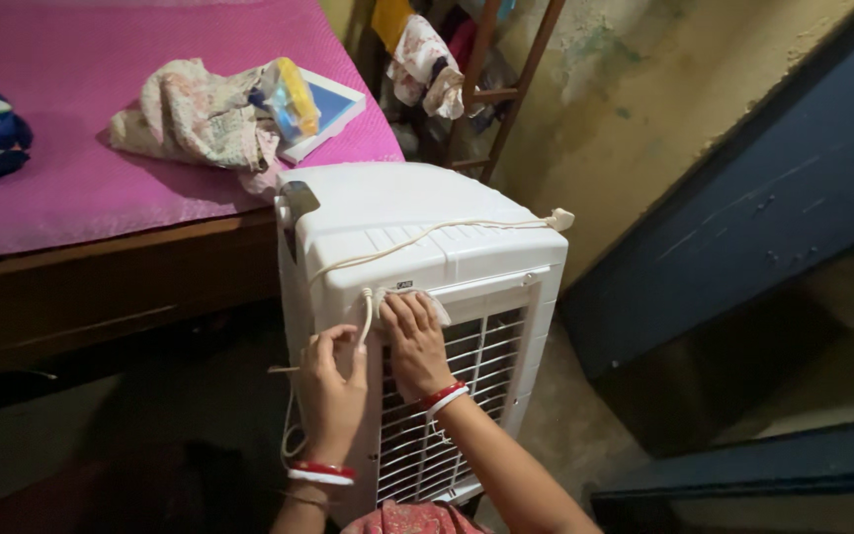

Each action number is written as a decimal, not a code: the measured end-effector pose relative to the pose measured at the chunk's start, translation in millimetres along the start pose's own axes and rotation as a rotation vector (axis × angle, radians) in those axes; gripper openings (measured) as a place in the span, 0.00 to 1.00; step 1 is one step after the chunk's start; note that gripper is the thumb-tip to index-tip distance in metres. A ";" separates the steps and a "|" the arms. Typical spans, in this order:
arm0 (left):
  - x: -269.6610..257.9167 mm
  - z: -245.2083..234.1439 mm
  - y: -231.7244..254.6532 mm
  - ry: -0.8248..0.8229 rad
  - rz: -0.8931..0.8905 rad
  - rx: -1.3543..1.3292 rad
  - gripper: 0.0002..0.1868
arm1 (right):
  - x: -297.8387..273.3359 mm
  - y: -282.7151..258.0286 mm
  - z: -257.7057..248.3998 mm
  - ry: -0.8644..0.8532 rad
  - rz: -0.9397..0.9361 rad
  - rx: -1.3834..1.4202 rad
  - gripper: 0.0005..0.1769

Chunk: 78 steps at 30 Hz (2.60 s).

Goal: The person wipes the exterior plastic housing and the rear grille of a white air cooler using a cloth.

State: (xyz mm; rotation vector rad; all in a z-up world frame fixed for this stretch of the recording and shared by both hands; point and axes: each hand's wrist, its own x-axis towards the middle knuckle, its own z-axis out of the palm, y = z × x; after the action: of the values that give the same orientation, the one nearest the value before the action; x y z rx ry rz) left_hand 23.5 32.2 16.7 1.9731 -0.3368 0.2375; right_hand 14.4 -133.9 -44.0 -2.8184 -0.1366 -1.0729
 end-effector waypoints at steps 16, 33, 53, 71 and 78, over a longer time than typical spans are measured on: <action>6.3 114.8 48.1 -0.204 0.517 0.059 0.22 | -46.1 153.6 -34.2 0.065 0.187 -0.216 0.36; 9.3 217.6 -29.4 -0.089 0.803 0.867 0.48 | -55.0 242.7 -18.3 0.225 0.546 0.173 0.34; 10.0 231.2 -43.6 -0.033 0.817 0.852 0.41 | -263.2 244.1 97.2 0.034 0.765 0.207 0.49; 4.0 235.4 -46.1 -0.049 0.768 0.810 0.41 | -42.5 269.1 -27.5 0.295 0.517 0.262 0.42; 3.2 239.9 -50.6 -0.038 0.761 0.795 0.41 | -75.2 268.6 14.3 0.420 0.750 0.301 0.39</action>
State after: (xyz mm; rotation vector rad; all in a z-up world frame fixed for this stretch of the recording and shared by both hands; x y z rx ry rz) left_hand 47.1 -167.2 -124.1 2.5306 -1.1563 0.9332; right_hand 2.1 -400.4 -126.8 -2.0222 0.6747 -1.2530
